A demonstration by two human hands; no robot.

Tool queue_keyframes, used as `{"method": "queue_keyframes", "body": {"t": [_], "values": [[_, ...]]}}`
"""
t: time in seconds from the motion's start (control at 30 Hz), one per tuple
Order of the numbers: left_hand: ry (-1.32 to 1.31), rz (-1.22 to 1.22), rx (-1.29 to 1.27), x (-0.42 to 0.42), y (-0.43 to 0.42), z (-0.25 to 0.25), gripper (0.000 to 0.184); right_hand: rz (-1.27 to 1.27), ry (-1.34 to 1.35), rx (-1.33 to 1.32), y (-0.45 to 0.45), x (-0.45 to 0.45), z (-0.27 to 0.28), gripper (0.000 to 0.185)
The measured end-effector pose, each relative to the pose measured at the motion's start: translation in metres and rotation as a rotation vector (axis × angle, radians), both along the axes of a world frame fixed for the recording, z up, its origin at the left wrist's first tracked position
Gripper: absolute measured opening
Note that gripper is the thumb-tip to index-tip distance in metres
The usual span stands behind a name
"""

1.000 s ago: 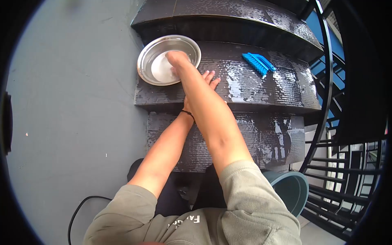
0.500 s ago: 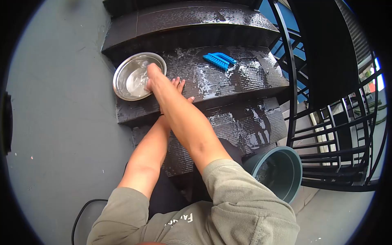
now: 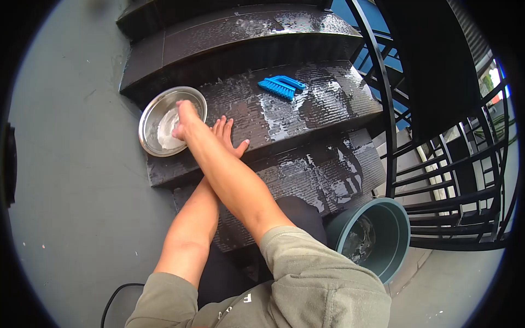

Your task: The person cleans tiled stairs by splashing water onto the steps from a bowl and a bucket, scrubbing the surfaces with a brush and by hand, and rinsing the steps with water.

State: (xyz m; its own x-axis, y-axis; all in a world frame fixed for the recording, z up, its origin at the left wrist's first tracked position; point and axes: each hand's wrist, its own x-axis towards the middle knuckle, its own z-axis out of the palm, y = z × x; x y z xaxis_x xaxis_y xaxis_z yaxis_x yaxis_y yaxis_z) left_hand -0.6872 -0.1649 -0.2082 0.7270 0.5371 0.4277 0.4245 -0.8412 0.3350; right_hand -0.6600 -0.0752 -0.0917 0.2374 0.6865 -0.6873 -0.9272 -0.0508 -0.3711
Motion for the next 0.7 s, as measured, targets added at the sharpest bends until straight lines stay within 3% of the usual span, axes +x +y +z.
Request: {"method": "queue_keyframes", "body": {"t": [0.03,0.1,0.17,0.2,0.27,0.33,0.4,0.53,0.6,0.67,0.7], "values": [[0.055,0.014,-0.02,0.001,0.0,0.009,0.081,0.001,0.04,0.102,-0.003,-0.01,-0.009,0.074],[0.078,0.008,-0.041,0.001,0.002,0.014,0.078,-0.097,-0.009,-0.057,0.024,-0.011,-0.043,0.066],[0.05,0.011,-0.028,0.003,0.002,0.007,0.079,-0.265,0.279,0.067,0.039,0.009,-0.05,0.055],[0.019,0.011,-0.01,0.003,0.002,-0.005,0.079,-0.376,0.528,0.217,0.045,0.021,-0.051,0.051],[-0.028,0.019,-0.078,0.001,0.003,-0.01,0.079,-0.644,0.599,0.898,0.008,0.052,-0.003,0.048],[-0.035,0.025,-0.187,-0.007,-0.001,-0.007,0.079,-0.672,0.325,0.831,-0.02,0.064,0.037,0.056],[-0.03,0.002,-0.13,-0.007,0.0,-0.008,0.079,-0.415,0.016,0.587,-0.015,0.063,0.034,0.06],[0.099,0.002,0.03,0.004,0.003,0.003,0.075,-0.058,0.054,-0.028,0.016,0.01,-0.013,0.077],[0.111,-0.01,-0.009,0.003,0.001,0.014,0.072,-0.117,0.004,0.021,0.044,-0.011,-0.067,0.077],[0.091,-0.009,-0.004,0.006,0.004,0.011,0.071,-0.084,0.108,-0.125,0.025,-0.004,-0.036,0.069],[0.081,-0.01,-0.01,0.005,0.002,0.009,0.071,-0.199,0.353,0.051,0.033,0.007,-0.049,0.061]]}}
